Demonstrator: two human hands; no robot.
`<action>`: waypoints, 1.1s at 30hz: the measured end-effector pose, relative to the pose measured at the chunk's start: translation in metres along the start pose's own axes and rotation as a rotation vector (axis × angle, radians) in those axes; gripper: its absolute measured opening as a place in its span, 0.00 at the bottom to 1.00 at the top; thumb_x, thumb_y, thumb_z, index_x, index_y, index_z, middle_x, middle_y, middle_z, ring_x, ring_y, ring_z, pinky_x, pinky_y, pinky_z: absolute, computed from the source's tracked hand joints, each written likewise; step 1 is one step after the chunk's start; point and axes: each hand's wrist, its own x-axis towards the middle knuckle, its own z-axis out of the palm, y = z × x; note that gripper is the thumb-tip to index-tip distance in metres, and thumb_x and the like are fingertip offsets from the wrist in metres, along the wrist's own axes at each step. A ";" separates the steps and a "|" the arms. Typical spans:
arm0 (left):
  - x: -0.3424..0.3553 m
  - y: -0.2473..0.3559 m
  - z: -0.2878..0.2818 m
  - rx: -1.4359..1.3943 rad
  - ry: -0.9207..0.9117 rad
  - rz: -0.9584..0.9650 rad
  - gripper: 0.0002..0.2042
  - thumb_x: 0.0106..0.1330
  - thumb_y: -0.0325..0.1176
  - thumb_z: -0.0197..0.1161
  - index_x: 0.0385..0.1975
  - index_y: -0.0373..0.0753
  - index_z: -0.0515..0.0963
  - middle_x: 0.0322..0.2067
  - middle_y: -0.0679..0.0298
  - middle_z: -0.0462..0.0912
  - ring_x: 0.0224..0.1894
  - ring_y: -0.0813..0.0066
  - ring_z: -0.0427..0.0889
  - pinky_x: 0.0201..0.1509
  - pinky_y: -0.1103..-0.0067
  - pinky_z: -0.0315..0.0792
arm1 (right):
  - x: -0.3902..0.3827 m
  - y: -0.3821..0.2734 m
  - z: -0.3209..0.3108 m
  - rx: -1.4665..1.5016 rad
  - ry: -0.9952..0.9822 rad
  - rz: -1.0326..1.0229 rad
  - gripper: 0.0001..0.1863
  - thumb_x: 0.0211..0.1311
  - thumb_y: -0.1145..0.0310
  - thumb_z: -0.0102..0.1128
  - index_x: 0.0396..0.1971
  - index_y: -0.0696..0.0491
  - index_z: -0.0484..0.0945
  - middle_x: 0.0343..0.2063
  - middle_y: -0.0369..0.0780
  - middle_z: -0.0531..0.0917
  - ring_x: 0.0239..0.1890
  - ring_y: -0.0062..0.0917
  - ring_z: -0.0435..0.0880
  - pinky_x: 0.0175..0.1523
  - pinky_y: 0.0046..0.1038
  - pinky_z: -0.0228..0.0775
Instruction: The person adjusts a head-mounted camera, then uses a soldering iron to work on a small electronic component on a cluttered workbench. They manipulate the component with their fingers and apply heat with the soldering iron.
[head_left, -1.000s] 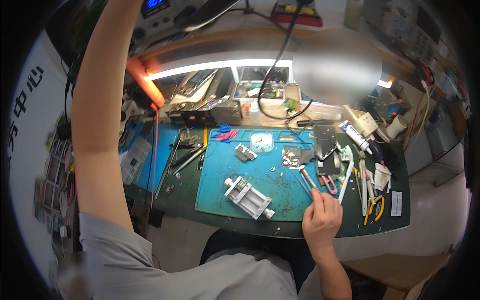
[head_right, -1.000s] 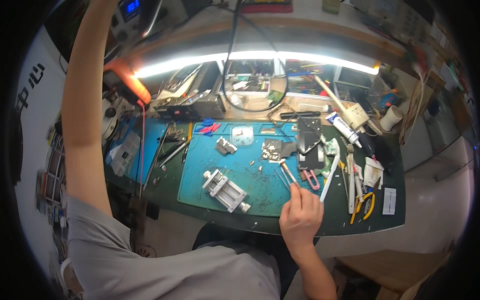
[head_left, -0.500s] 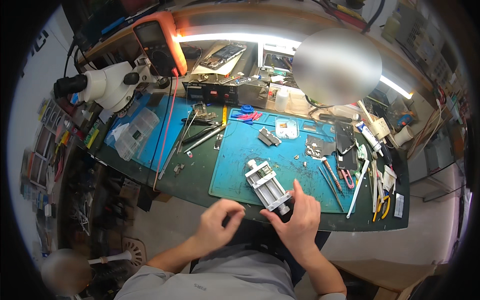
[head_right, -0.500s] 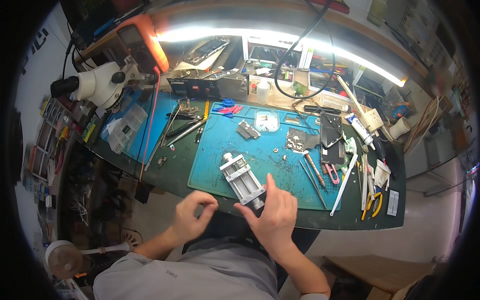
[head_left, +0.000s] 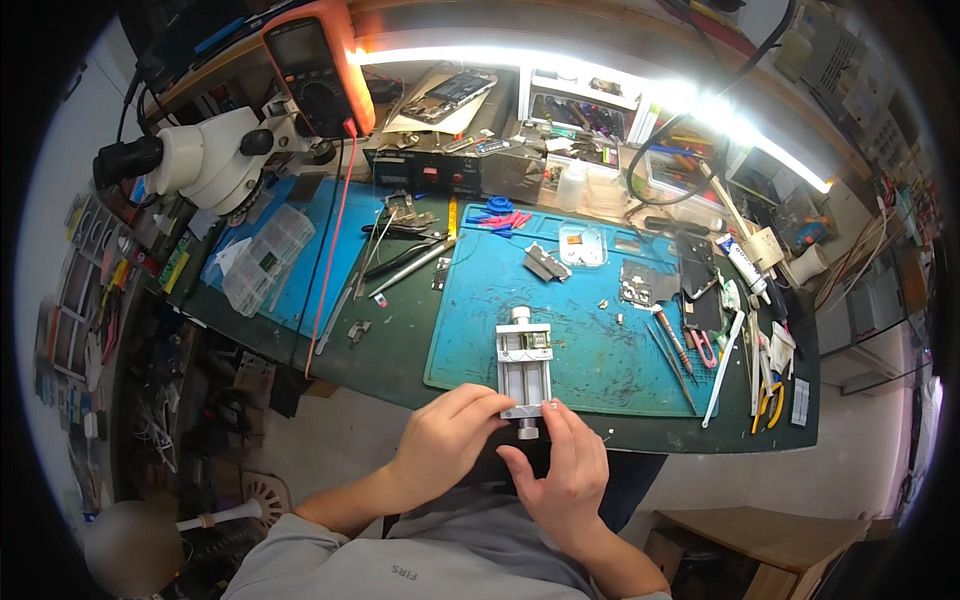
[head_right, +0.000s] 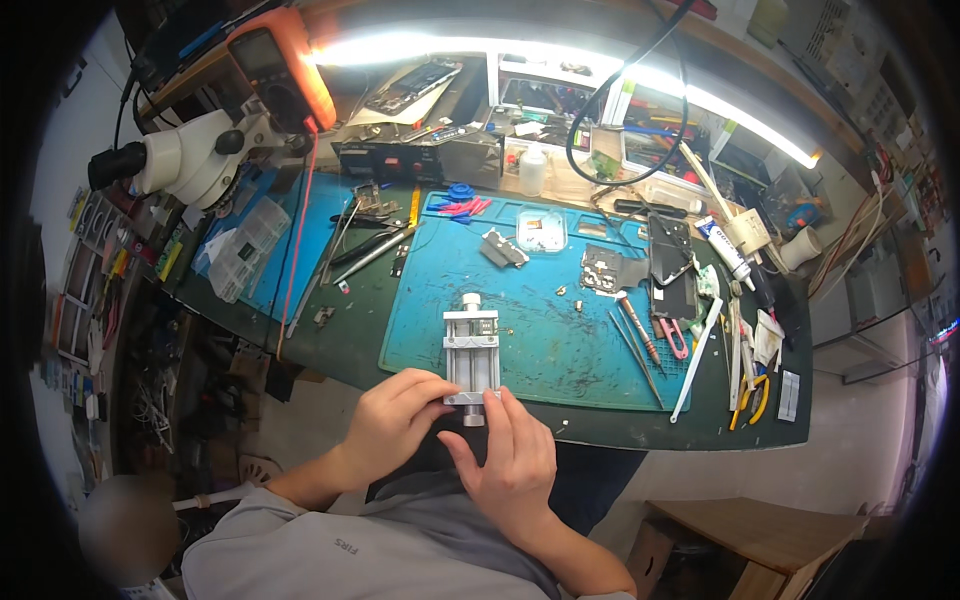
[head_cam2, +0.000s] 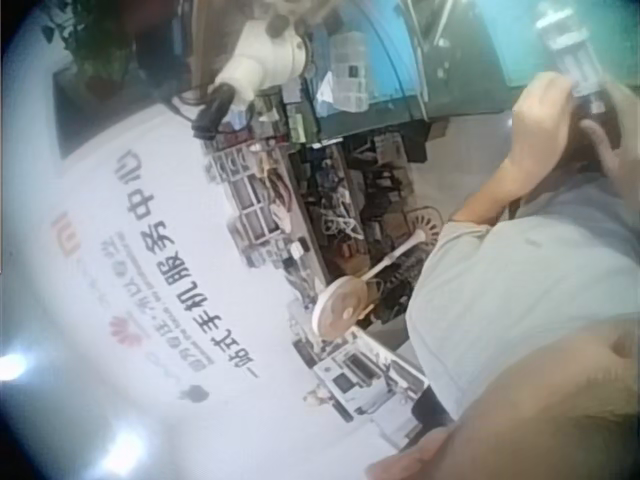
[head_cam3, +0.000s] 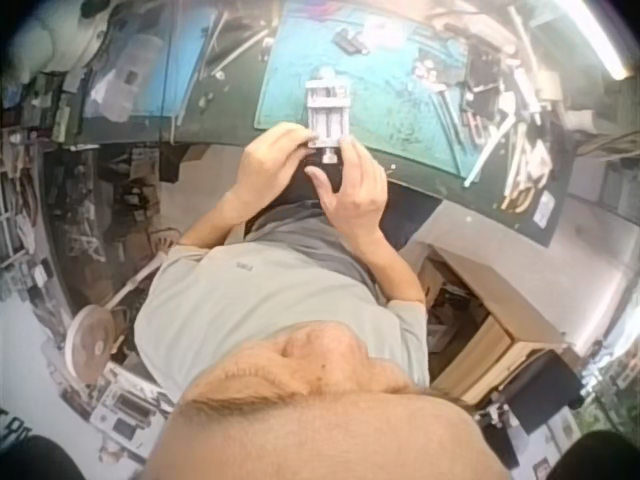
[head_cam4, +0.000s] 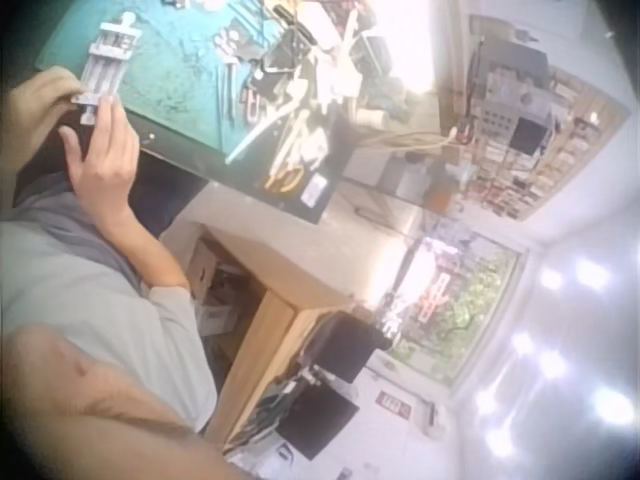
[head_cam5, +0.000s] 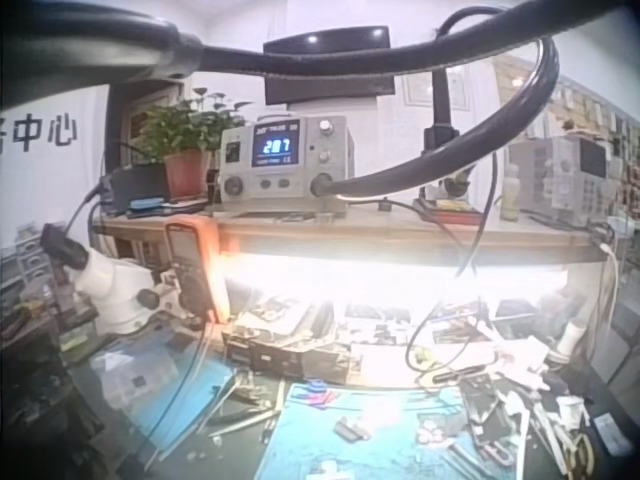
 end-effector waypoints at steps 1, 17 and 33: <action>0.006 0.002 -0.007 0.008 -0.007 0.016 0.15 0.63 0.18 0.75 0.49 0.37 0.87 0.42 0.57 0.88 0.40 0.59 0.90 0.42 0.71 0.85 | 0.000 -0.001 -0.001 0.027 -0.004 -0.006 0.33 0.66 0.55 0.79 0.62 0.62 0.82 0.55 0.53 0.87 0.46 0.43 0.90 0.49 0.39 0.81; 0.098 -0.086 -0.060 0.003 -0.356 0.170 0.17 0.66 0.23 0.75 0.55 0.36 0.87 0.49 0.56 0.90 0.50 0.59 0.90 0.56 0.70 0.84 | 0.097 0.094 -0.039 0.003 -0.127 -0.082 0.14 0.65 0.75 0.73 0.51 0.55 0.88 0.39 0.41 0.86 0.41 0.37 0.85 0.48 0.35 0.80; 0.089 -0.070 -0.035 0.018 -0.271 0.050 0.39 0.59 0.30 0.84 0.72 0.36 0.75 0.67 0.57 0.84 0.63 0.57 0.81 0.67 0.66 0.77 | 0.123 0.121 -0.010 -0.022 -0.330 -0.359 0.16 0.65 0.62 0.75 0.48 0.53 0.86 0.38 0.36 0.81 0.43 0.30 0.82 0.48 0.31 0.79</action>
